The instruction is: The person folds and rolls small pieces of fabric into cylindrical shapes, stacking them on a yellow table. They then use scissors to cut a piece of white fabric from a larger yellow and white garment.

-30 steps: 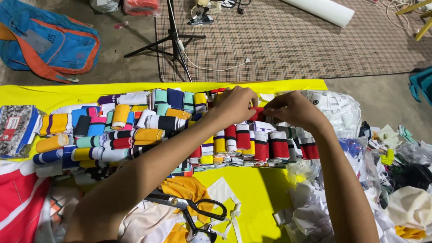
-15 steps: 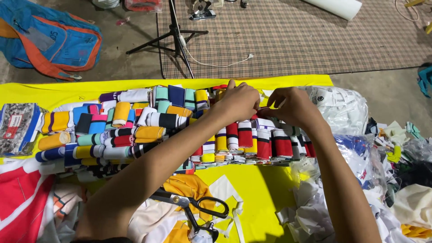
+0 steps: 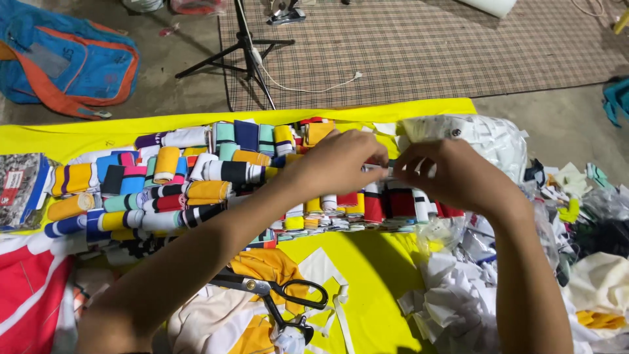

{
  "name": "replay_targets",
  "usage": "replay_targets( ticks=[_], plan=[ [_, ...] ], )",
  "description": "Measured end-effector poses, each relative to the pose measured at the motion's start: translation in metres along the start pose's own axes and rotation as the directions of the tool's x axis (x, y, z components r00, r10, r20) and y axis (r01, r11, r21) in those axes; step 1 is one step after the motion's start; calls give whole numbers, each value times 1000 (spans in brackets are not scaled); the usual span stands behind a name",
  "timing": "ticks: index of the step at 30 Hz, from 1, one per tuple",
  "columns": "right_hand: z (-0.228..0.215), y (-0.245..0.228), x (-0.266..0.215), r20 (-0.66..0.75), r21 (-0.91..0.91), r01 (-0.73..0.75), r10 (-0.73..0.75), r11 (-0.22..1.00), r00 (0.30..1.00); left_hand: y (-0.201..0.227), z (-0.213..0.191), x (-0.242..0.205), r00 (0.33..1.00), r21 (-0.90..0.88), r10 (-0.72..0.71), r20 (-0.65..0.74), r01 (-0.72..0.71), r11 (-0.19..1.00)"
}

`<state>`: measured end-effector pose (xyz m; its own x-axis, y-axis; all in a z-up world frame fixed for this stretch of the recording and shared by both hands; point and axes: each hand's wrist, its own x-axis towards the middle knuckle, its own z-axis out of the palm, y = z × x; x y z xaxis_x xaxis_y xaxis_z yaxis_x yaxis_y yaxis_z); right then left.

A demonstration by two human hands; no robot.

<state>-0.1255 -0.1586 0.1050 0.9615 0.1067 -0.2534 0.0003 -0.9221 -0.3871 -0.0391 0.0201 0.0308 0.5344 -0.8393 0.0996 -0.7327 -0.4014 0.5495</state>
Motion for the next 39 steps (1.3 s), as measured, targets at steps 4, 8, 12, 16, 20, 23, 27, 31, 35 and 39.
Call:
replay_targets(
  ticks=[4,8,12,16,20,23,27,31,35,39],
  plan=[
    [5,-14,-22,47,-61,-126,129,990,991,10,3,-19,998,30,10,56,-12,999],
    [21,-5,-15,54,-72,-254,258,965,965,19,-12,-32,999,-64,41,-17,-42,997],
    [24,-6,-10,-1,-41,-288,288,957,958,15,-26,-35,998,-145,-18,-67,8,989],
    [21,-11,-7,-7,-82,-287,287,954,958,6,-30,-38,997,-185,-40,-64,27,982],
    [-7,-54,-22,82,73,-303,297,950,951,7,-35,-42,998,-318,-47,-37,33,948],
    [-16,-58,-22,33,349,-227,230,909,973,19,-50,-45,999,-447,-54,6,51,893],
    [7,-26,13,-262,615,59,133,786,956,-2,-28,-21,989,-682,-138,-53,65,728],
    [23,-5,46,-272,693,61,181,718,945,-41,2,8,938,-625,-326,-116,186,758],
    [39,30,65,-177,617,-85,243,782,954,-52,11,24,928,-383,-345,-140,270,883],
    [42,50,67,-121,516,-164,262,841,958,-40,4,26,950,-120,-292,-109,279,953]
  ],
)
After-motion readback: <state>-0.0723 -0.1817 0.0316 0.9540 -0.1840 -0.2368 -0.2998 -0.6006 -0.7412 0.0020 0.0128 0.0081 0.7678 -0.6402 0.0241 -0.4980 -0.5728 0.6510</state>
